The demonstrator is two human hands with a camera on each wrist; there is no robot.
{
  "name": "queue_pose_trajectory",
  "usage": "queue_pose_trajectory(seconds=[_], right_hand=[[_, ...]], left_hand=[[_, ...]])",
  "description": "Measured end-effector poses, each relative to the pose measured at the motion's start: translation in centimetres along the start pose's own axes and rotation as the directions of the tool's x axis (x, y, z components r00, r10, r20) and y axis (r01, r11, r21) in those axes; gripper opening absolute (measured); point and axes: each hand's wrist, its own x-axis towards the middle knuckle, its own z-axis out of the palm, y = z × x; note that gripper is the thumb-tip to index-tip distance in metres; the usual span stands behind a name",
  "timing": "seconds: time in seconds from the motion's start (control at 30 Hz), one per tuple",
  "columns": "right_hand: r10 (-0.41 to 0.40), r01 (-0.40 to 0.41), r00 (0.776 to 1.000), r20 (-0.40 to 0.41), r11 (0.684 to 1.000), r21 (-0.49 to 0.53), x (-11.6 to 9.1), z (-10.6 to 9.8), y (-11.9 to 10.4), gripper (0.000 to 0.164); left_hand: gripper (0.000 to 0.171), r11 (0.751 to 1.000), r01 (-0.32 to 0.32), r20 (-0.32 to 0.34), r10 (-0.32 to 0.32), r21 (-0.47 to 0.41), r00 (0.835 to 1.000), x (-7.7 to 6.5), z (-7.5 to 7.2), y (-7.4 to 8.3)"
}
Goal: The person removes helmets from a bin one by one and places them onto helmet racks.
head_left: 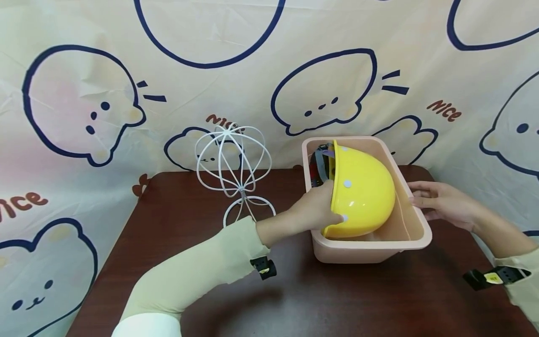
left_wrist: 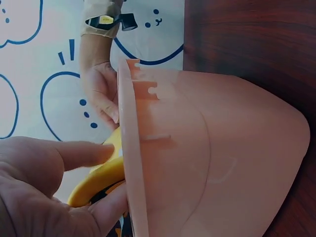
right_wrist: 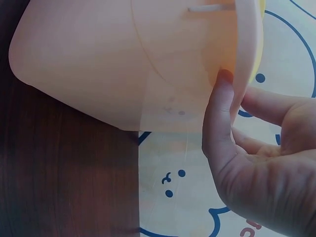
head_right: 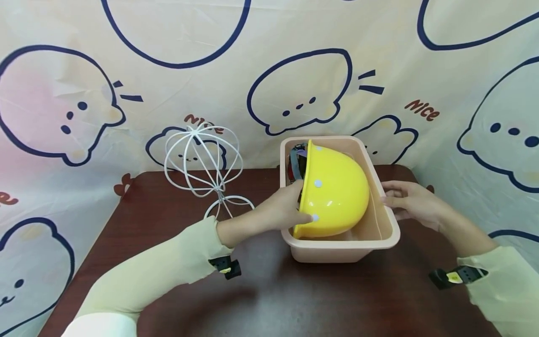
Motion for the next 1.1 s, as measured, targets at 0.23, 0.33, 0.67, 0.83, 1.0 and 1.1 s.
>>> queue_pose_trajectory(seconds=[0.23, 0.33, 0.67, 0.83, 1.0, 1.1], right_hand=[[-0.014, 0.014, 1.0, 0.003, 1.0, -0.001, 0.0, 0.0, 0.2, 0.069], [-0.013, 0.013, 1.0, -0.004, 1.0, -0.004, 0.0, 0.0, 0.2, 0.068], [-0.009, 0.009, 1.0, -0.004, 1.0, 0.006, -0.1, 0.0, 0.1, 0.07], [0.007, -0.007, 1.0, 0.0, 1.0, 0.014, -0.1, 0.2, 0.1, 0.07], [0.02, -0.02, 1.0, -0.004, 1.0, 0.009, 0.0, 0.3, -0.2, 0.069], [0.023, -0.022, 1.0, -0.006, 1.0, 0.007, 0.0, 0.3, -0.4, 0.069]], left_hand=[[0.055, 0.999, 0.005, -0.057, -0.008, -0.053, 0.998, 0.0, 0.6, 0.1], [0.048, 0.997, 0.007, -0.095, -0.014, -0.078, 0.995, 0.0, 0.7, -0.1], [0.04, 0.998, 0.0, -0.172, -0.011, -0.067, 0.985, 0.3, 0.6, 0.0], [0.041, 0.995, -0.007, -0.169, -0.01, -0.096, 0.986, 0.6, -0.2, -0.1], [0.046, 0.982, -0.014, -0.151, -0.016, -0.191, 0.988, 0.6, -1.2, -0.1], [0.047, 0.973, -0.024, -0.151, -0.012, -0.229, 0.988, 0.4, -1.7, 0.1]])
